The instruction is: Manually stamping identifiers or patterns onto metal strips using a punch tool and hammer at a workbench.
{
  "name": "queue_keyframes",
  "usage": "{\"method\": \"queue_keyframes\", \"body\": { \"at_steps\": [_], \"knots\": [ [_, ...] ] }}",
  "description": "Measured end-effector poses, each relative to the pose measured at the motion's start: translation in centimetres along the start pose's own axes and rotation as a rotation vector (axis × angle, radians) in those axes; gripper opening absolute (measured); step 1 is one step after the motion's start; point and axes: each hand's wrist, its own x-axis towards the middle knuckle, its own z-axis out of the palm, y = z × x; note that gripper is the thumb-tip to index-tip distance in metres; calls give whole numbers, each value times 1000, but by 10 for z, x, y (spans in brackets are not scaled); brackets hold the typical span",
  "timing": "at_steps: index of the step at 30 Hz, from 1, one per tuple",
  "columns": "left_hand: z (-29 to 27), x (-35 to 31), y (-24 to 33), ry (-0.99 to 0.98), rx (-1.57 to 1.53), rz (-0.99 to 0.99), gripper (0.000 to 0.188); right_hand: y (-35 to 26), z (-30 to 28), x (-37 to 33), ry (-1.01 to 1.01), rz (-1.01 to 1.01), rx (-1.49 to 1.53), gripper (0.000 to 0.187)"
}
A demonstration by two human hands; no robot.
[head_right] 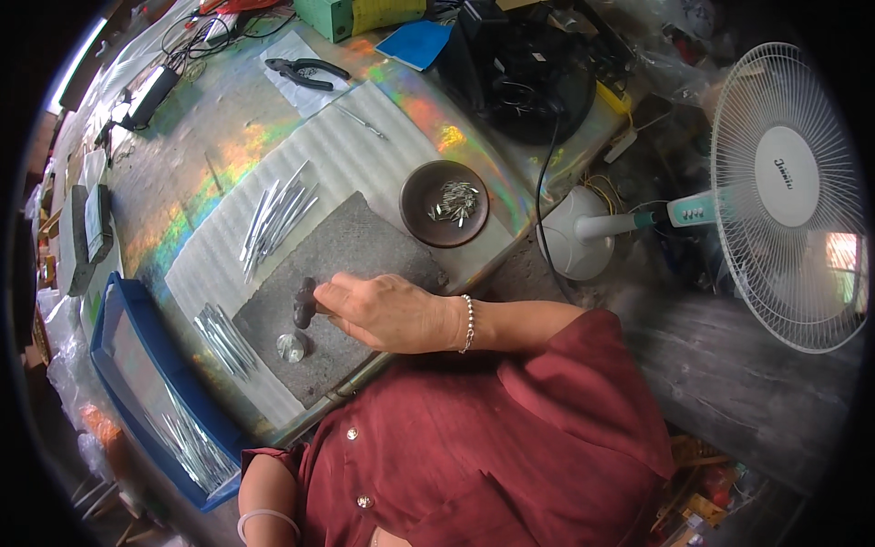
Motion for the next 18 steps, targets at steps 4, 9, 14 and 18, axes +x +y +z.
{"method": "queue_keyframes", "body": {
  "at_steps": [4, 9, 14, 18],
  "knots": [
    [-1, -15, -4, 16, -99, -60, 22, 0, -1, 2, -10, 0, 6, 23],
    [9, -30, -23, 34, -215, -124, 18, 4, 1, 1, 58, -58, 38, 25],
    [18, -34, -39, 41, -329, -199, 15, 2, -1, 5, 18, -18, 49, 18],
    [20, -35, -50, 21, -399, -255, 14, 2, -2, 6, 15, -34, 23, 17]
  ]
}}
